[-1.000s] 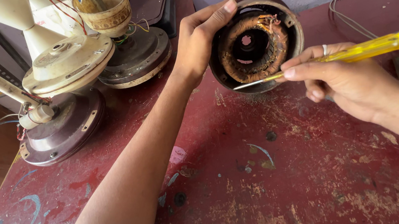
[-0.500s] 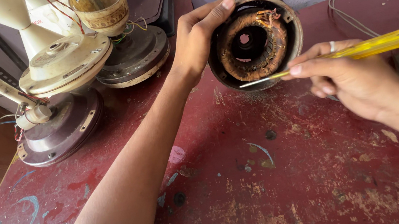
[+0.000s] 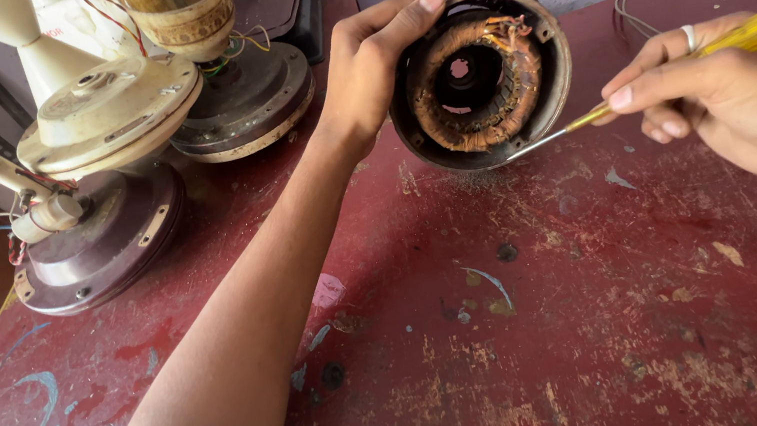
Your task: The person uses a yellow-handled screwdriver to scrape and clean the interior copper windings of a disassembled motor housing. They rotate the housing to access different sections while continuing to scrape away debris and residue from the inner surface.
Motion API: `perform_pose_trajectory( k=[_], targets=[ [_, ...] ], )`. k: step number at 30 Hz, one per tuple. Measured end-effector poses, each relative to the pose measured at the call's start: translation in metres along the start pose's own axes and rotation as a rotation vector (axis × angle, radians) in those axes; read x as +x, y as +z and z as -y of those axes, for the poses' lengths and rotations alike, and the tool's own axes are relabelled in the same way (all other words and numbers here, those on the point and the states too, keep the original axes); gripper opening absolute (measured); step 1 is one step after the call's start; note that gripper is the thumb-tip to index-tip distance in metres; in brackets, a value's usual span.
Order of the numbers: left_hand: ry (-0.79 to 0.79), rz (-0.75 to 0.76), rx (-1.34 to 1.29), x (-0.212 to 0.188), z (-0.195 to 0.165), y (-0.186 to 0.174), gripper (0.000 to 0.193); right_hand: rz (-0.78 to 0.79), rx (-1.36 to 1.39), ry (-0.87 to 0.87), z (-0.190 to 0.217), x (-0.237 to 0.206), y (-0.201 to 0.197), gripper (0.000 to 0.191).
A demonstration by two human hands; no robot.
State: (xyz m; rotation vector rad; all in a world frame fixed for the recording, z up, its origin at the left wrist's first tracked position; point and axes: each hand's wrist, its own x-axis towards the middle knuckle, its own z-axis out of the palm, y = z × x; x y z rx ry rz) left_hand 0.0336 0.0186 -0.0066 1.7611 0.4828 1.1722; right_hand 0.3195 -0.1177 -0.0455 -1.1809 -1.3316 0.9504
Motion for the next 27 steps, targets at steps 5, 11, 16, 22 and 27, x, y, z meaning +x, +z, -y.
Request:
perform_pose_trajectory(
  k=[5, 11, 16, 22, 27],
  targets=[
    [0.016, 0.003, -0.020, 0.000, -0.002, 0.002, 0.051, 0.045, 0.033, 0.043, -0.011, 0.003, 0.010, 0.011],
    [-0.004, -0.020, 0.009, -0.001, -0.003, 0.004, 0.051, 0.033, 0.004, -0.004, 0.006, 0.003, -0.006, 0.010],
    [0.000, -0.010, -0.024, 0.001, -0.002, 0.003, 0.051, 0.025, -0.019, -0.017, -0.006, 0.000, 0.002, 0.009],
    [0.008, -0.017, -0.005, -0.001, -0.002, 0.003, 0.051, 0.011, -0.092, -0.099, -0.009, 0.006, -0.014, 0.006],
    [-0.017, -0.032, 0.022, 0.000, -0.002, 0.003, 0.052, 0.042, -0.134, -0.096, -0.012, 0.003, -0.016, 0.008]
  ],
)
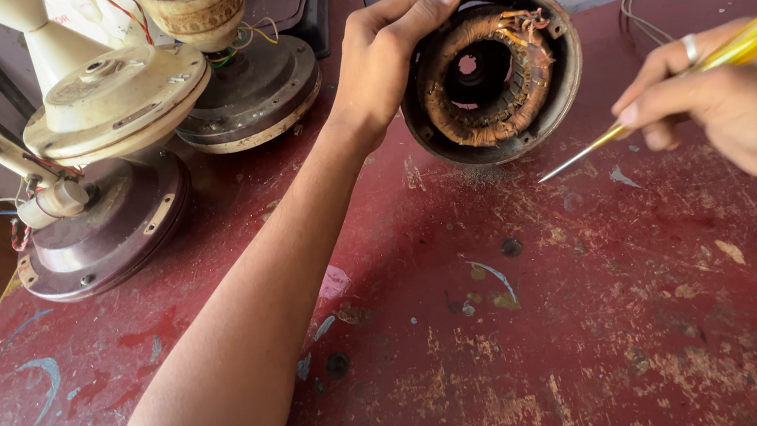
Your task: The person uses a yellow-handled screwdriver to scrape and clean the interior copper windings of a disassembled motor housing. They rotate the housing to access different sections while continuing to scrape away debris and residue from the inner surface.
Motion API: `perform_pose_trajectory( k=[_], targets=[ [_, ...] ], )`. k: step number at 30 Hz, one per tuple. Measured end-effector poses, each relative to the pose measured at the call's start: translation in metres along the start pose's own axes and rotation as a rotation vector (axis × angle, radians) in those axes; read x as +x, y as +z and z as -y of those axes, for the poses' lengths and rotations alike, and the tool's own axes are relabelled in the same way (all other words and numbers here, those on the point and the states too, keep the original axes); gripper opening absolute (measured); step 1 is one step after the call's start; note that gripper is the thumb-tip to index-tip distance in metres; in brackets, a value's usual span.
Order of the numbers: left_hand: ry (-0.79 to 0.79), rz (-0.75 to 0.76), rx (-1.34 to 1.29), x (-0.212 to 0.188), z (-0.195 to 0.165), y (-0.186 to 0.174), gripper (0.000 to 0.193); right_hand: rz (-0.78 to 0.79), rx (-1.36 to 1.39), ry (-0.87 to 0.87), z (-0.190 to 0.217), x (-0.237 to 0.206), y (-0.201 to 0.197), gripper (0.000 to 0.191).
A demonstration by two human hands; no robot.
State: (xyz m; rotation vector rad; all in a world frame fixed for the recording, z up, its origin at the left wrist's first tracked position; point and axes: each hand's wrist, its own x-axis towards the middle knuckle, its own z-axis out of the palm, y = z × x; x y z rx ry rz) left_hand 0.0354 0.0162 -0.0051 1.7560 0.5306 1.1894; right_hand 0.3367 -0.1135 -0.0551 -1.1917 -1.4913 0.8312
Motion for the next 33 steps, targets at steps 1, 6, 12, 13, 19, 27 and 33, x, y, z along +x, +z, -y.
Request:
perform_pose_trajectory(
  k=[1, 6, 12, 13, 19, 27, 33],
  targets=[
    [0.008, 0.004, -0.014, 0.001, 0.000, 0.000, 0.052, 0.003, 0.026, -0.010, -0.001, -0.002, 0.001, 0.008],
    [0.012, 0.004, -0.031, 0.001, 0.003, -0.002, 0.051, 0.007, 0.137, -0.149, -0.002, -0.006, -0.006, 0.007],
    [0.056, 0.038, -0.031, 0.003, 0.007, -0.001, 0.049, -0.038, -0.050, -0.190, -0.005, 0.001, -0.020, 0.004],
    [0.062, 0.039, -0.042, 0.003, 0.007, -0.001, 0.049, -0.030, -0.046, -0.195, -0.005, 0.001, -0.019, 0.004],
    [0.053, 0.028, -0.053, 0.003, 0.009, -0.002, 0.049, 0.023, -0.019, -0.245, -0.001, -0.005, -0.007, 0.004],
    [0.075, 0.058, -0.036, 0.003, 0.010, -0.004, 0.050, 0.060, -0.071, -0.203, 0.000, -0.005, -0.003, 0.005],
    [0.070, 0.081, -0.009, 0.002, 0.009, -0.002, 0.050, 0.056, 0.028, -0.170, -0.003, -0.005, 0.002, 0.006]
  ],
)
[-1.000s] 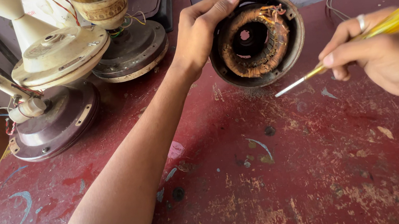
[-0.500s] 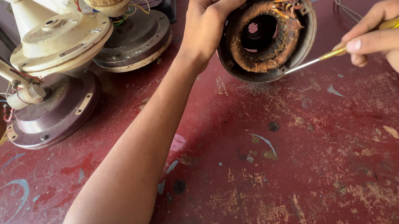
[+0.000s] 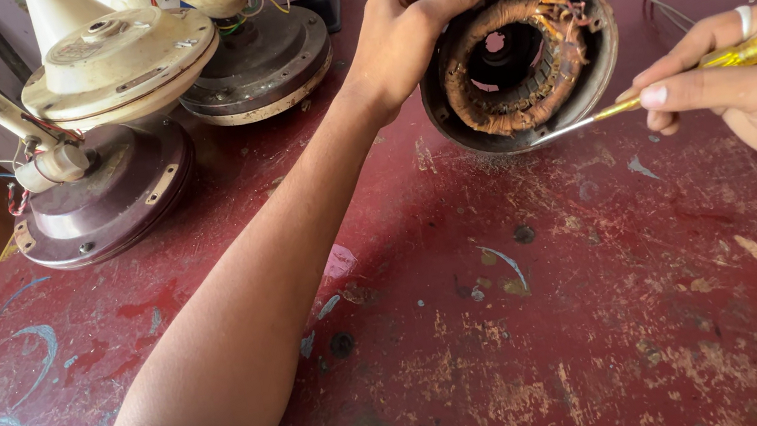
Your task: The person uses a yellow-handled screwdriver to scrape and clean the interior copper windings of a disassembled motor housing. They rotate the housing to access different sections while continuing to scrape away debris and residue from the inner surface.
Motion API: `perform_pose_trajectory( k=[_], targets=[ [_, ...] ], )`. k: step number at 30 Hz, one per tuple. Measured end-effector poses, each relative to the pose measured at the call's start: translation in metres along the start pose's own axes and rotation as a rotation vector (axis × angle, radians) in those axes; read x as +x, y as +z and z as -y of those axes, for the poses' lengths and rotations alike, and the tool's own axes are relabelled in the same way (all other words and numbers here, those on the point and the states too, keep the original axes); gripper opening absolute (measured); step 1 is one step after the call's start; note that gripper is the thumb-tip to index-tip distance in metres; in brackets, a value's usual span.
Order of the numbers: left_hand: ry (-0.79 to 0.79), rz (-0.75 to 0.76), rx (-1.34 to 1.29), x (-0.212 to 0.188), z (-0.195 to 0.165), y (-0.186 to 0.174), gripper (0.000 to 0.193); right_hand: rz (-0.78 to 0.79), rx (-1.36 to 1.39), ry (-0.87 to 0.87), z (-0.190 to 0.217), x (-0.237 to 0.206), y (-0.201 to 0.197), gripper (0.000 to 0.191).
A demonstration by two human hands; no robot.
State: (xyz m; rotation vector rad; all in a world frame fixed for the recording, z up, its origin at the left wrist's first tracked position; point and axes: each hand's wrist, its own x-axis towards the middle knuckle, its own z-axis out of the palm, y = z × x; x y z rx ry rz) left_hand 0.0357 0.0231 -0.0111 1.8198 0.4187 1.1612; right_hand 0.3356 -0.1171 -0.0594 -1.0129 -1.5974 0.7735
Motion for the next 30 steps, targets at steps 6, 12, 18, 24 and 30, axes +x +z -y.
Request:
perform_pose_trajectory(
  k=[6, 12, 18, 24, 30],
  targets=[
    [0.036, 0.079, -0.052, -0.002, -0.001, -0.001, 0.052, 0.034, 0.005, 0.054, 0.009, 0.000, 0.004, 0.014],
    [0.030, 0.077, -0.059, 0.000, 0.001, -0.001, 0.052, 0.052, -0.198, 0.068, 0.016, 0.000, 0.007, 0.019],
    [0.047, 0.071, -0.019, -0.001, 0.000, -0.003, 0.051, 0.042, -0.124, 0.034, 0.017, 0.001, 0.009, 0.016],
    [0.038, 0.046, -0.049, -0.003, 0.002, -0.005, 0.052, 0.009, -0.140, -0.012, 0.011, 0.000, 0.007, 0.011],
    [0.044, 0.032, -0.035, -0.001, 0.003, -0.005, 0.052, 0.059, -0.123, -0.043, 0.023, 0.003, 0.016, 0.012]
  ],
)
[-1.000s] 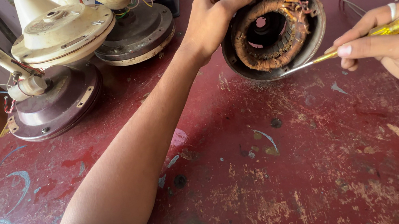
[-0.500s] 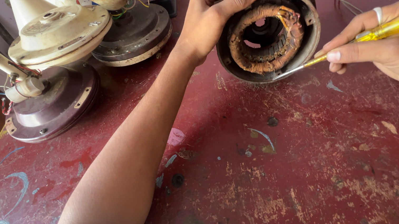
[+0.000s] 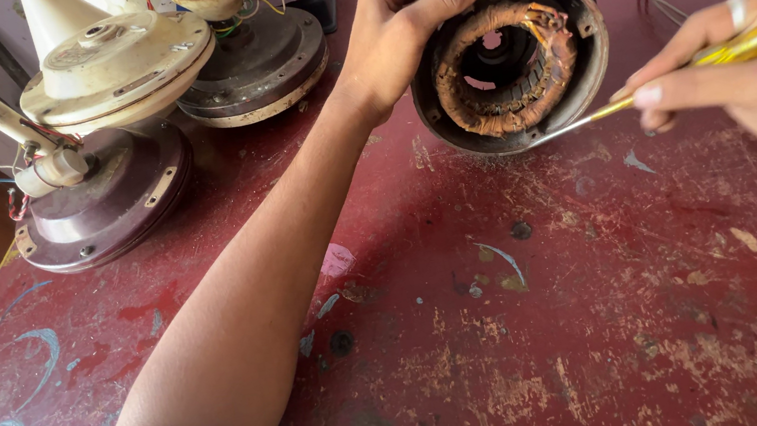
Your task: The person uses a yellow-handled screwdriver to scrape and clean the interior copper windings of a disassembled motor housing. They rotate the housing to access different sections while continuing to scrape away debris and residue from the inner surface.
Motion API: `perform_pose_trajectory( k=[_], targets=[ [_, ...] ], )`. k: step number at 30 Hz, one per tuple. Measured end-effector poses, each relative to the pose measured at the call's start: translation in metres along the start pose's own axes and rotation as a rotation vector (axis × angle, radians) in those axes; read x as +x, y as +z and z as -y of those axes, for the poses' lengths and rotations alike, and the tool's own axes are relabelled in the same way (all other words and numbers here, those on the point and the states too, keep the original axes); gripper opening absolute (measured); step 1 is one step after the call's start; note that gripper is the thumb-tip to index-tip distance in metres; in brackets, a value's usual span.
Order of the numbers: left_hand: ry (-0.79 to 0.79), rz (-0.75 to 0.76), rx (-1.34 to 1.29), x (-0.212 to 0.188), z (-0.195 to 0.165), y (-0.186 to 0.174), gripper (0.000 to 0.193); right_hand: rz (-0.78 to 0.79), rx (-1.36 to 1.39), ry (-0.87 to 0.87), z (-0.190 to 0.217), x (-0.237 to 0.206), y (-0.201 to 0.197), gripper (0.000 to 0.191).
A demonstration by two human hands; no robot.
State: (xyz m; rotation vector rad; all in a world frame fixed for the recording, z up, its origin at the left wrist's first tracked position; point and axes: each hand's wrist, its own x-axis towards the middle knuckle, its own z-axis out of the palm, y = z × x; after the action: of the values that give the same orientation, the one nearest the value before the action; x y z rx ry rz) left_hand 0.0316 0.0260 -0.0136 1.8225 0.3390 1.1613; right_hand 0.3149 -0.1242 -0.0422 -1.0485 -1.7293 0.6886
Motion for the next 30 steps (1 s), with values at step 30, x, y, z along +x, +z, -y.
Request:
perform_pose_trajectory(
  k=[30],
  targets=[
    [-0.004, 0.008, -0.050, 0.001, 0.005, -0.001, 0.052, -0.090, -0.116, 0.138, -0.009, -0.006, 0.019, 0.014]
  ],
)
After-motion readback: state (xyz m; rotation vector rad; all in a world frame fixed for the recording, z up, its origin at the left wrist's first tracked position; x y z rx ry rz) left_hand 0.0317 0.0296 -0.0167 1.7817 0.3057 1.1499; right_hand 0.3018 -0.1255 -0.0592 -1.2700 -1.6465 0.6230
